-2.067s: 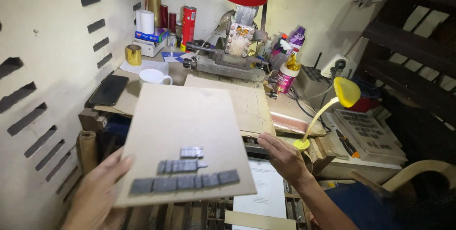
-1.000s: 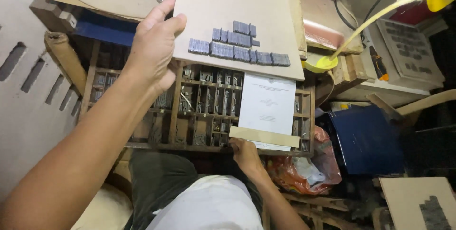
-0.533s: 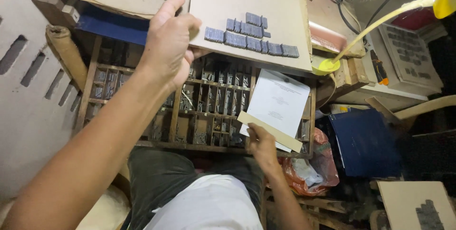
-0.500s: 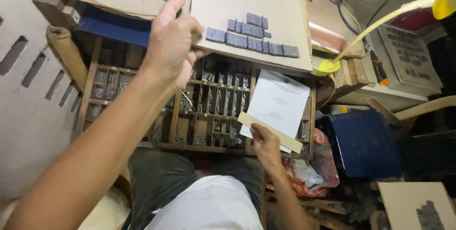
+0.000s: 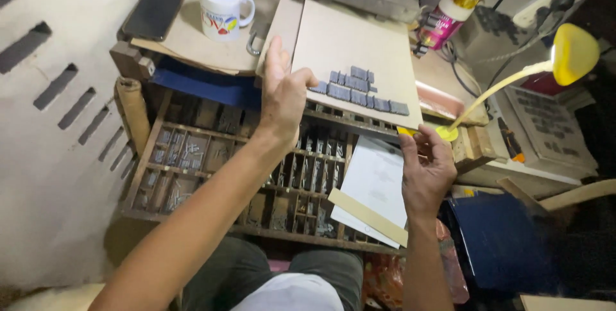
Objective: Arranging metal type blocks on a layout board for letterpress printing
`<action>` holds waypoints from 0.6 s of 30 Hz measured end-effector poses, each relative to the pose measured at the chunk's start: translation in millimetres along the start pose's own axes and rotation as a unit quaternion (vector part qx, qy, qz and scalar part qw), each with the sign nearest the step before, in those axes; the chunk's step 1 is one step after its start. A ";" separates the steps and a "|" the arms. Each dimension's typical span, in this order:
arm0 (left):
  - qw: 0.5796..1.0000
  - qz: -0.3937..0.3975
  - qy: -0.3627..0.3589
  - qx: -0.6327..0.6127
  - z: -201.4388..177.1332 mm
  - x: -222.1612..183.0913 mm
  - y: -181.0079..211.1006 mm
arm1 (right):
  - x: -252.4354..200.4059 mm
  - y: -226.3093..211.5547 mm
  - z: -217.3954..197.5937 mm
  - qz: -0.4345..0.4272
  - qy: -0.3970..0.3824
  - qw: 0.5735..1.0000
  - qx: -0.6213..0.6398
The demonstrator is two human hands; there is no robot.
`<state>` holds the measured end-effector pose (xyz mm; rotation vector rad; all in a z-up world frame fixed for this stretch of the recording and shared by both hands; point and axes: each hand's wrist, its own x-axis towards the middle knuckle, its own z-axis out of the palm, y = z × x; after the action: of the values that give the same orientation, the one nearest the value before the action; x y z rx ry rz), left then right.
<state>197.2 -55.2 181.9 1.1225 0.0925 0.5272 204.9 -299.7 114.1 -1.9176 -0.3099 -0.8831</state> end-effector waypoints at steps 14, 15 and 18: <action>0.950 0.110 -0.057 0.288 -2.8 10.8 -3.5 | 30.1 -6.8 17.1 0.021 -0.058 0.998 -0.030; 0.944 0.119 -0.055 0.301 -1.5 14.9 -6.6 | 30.4 -7.4 17.9 0.027 -0.059 0.998 -0.028; 0.930 0.125 -0.057 0.342 -1.2 27.6 -14.4 | 31.6 -7.2 19.8 0.036 -0.066 0.997 -0.028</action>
<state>226.1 -46.6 173.9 1.8632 0.0306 0.6800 232.1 -284.0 135.5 -2.0308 -0.2954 -0.7253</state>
